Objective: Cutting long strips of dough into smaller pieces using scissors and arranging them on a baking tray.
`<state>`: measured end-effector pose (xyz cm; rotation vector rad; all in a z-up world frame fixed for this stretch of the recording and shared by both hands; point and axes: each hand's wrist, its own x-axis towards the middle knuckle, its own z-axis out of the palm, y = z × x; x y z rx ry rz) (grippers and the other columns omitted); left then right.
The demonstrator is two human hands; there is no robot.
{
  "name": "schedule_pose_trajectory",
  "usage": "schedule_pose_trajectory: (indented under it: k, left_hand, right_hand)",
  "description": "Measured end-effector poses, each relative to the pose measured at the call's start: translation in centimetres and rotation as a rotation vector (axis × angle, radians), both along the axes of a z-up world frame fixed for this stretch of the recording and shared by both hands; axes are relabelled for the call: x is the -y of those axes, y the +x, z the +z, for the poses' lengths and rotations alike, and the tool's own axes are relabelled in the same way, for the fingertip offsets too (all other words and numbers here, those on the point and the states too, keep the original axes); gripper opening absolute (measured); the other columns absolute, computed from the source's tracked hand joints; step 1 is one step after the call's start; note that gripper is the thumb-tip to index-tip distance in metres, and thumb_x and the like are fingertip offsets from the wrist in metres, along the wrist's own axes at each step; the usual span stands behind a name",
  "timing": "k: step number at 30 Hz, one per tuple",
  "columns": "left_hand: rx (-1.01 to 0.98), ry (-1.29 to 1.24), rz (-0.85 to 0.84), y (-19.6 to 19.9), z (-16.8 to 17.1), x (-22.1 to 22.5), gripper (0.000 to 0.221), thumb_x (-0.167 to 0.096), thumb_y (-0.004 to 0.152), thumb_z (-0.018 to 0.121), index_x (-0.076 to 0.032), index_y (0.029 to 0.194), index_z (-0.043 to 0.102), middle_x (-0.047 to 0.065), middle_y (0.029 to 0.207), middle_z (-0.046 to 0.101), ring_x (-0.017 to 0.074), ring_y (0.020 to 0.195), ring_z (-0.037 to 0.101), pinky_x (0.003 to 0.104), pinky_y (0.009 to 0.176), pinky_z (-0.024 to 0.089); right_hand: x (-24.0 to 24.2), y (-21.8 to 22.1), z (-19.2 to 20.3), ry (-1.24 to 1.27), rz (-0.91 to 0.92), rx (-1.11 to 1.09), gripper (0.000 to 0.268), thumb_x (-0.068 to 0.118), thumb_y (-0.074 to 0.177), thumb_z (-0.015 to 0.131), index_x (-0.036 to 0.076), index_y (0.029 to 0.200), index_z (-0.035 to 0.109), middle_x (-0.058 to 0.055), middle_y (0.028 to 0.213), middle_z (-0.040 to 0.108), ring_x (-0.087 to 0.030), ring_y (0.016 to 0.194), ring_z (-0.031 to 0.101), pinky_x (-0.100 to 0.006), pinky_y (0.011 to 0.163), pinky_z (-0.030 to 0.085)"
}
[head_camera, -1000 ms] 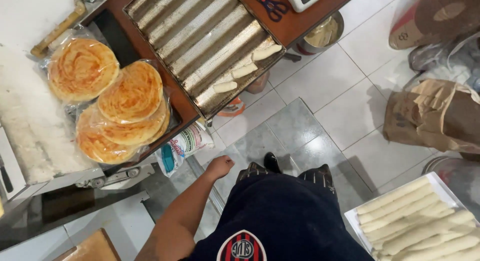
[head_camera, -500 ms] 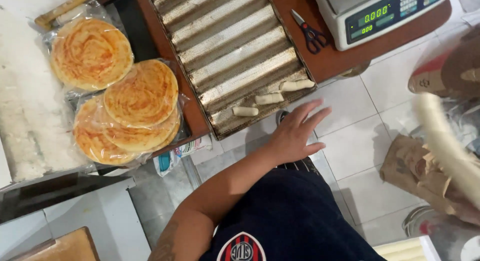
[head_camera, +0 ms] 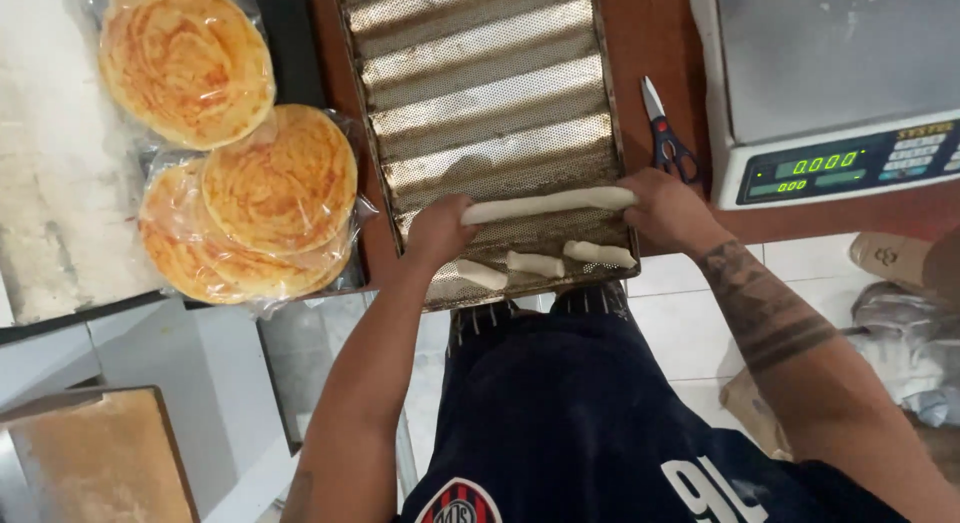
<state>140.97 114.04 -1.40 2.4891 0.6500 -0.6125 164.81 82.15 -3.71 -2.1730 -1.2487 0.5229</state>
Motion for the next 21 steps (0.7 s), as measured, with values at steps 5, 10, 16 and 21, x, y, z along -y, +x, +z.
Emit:
schedule_pose_trajectory:
  k: [5,10,16,21]
  left_hand:
    - [0.173,0.012,0.100,-3.4,-2.5,-2.2,0.050,-0.029,0.087,0.077,-0.020,0.134,0.062,0.009,0.121,0.062,0.0322,0.117,0.066,0.047,0.099,0.057]
    - [0.266,0.220,0.180,-6.7,-3.2,-2.5,0.055,-0.036,0.091,0.077,-0.025,0.141,0.058,0.006,0.131,0.052,0.0284,0.120,0.064,0.045,0.098,0.060]
    - [0.297,0.026,0.158,-7.0,-3.4,-1.9,0.051,-0.029,0.088,0.080,-0.016,0.135,0.063,0.006,0.128,0.049,0.0252,0.121,0.051,0.043,0.092,0.054]
    - [0.532,0.105,-0.005,-6.0,-5.1,-1.5,0.037,-0.030,0.088,0.075,-0.014,0.120,0.065,0.006,0.117,0.054,0.0303,0.108,0.050,0.045,0.094,0.046]
  right_hand:
    - [-1.6,2.1,-2.3,-0.166,-0.080,0.287,0.058,0.043,0.085,0.074,0.018,0.137,0.069,-0.007,0.137,0.060,-0.036,0.123,0.060,-0.050,0.092,0.057]
    - [-1.1,2.5,-3.5,-0.520,-0.332,0.455,0.071,0.015,0.095,0.072,0.001,0.159,0.046,-0.021,0.146,0.047,-0.044,0.119,0.058,-0.055,0.077,0.064]
    - [-1.5,3.3,-5.5,-0.730,-0.383,0.445,0.069,0.031,0.097,0.071,0.003,0.154,0.047,-0.023,0.128,0.052,-0.041,0.110,0.053,-0.053,0.070,0.059]
    - [-1.2,4.1,-6.1,-0.782,-0.387,0.353,0.043,0.021,0.089,0.068,-0.001,0.124,0.059,-0.025,0.122,0.053,-0.045,0.106,0.058,-0.056,0.069,0.059]
